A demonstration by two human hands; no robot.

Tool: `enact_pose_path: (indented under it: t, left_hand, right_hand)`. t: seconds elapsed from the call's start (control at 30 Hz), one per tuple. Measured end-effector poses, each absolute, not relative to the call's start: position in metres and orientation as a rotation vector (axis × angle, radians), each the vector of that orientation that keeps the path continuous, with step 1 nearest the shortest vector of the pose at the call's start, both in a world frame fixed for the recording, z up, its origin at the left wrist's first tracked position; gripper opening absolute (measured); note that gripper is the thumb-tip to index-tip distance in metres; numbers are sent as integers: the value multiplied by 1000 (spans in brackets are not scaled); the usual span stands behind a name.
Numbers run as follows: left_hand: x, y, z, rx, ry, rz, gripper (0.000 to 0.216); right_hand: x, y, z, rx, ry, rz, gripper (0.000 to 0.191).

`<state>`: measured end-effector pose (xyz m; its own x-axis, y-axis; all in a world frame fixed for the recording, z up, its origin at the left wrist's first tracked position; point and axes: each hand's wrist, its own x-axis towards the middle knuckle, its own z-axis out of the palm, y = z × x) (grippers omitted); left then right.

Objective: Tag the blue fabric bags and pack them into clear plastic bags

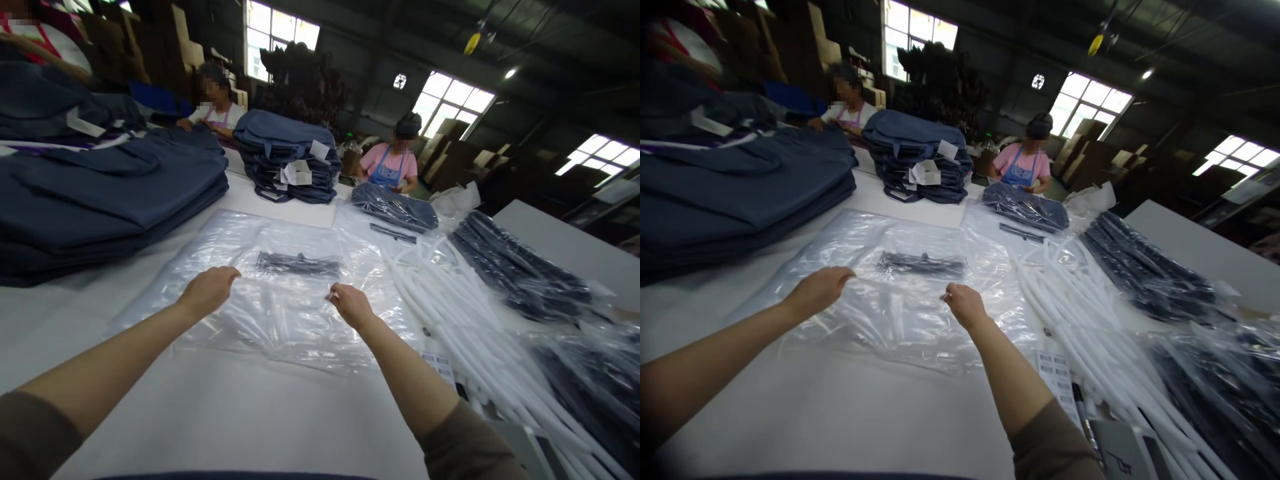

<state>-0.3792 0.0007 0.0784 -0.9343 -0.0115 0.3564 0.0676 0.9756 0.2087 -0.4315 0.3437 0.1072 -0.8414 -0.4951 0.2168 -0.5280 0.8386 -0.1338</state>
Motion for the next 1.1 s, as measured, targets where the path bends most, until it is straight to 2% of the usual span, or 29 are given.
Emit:
enact_pose_path:
  t: [0.13,0.23,0.27,0.43,0.53,0.6,0.63,0.7,0.73,0.8,0.9,0.93,1.03,1.1]
  left_hand:
    - [-369,34,84,-370,-2760,-375,53]
    - [-371,45,79,-344,-2917,-457,23]
    - [-376,43,80,-269,-2938,-488,23]
    - [-397,31,113,168,-2776,-521,38]
    - [-387,50,125,-127,-2673,-443,56]
    - [-377,63,117,-498,-2693,-289,73]
    - [-372,66,110,-600,-2745,-199,69]
    - [-364,64,96,-549,-2898,-68,39]
    - [-361,62,92,-460,-2944,-42,33]
    - [-355,61,89,-306,-2891,-51,38]
    - [-349,79,96,-367,-2707,-29,62]
    - [-349,88,98,-440,-2693,0,61]
    - [-356,95,102,-515,-2782,105,29]
    - [-359,74,101,-400,-2814,151,30]
  right_hand:
    - [-418,335,104,911,-2874,231,20]
    - [-408,335,102,1002,-2892,178,14]
    - [-407,338,101,1023,-2907,145,12]
    - [-414,349,93,870,-2994,4,19]
    - [-419,340,89,750,-2996,43,12]
    - [-418,332,90,760,-2991,91,21]
    - [-415,329,93,780,-2987,112,26]
    - [-407,326,99,821,-2981,145,40]
    - [-403,326,103,835,-2977,161,49]
    - [-392,324,110,885,-2957,189,60]
    - [-378,313,115,984,-2896,196,50]
    - [-374,307,114,998,-2879,189,43]
    - [-365,292,110,968,-2880,158,20]
    - [-364,296,106,920,-2911,144,18]
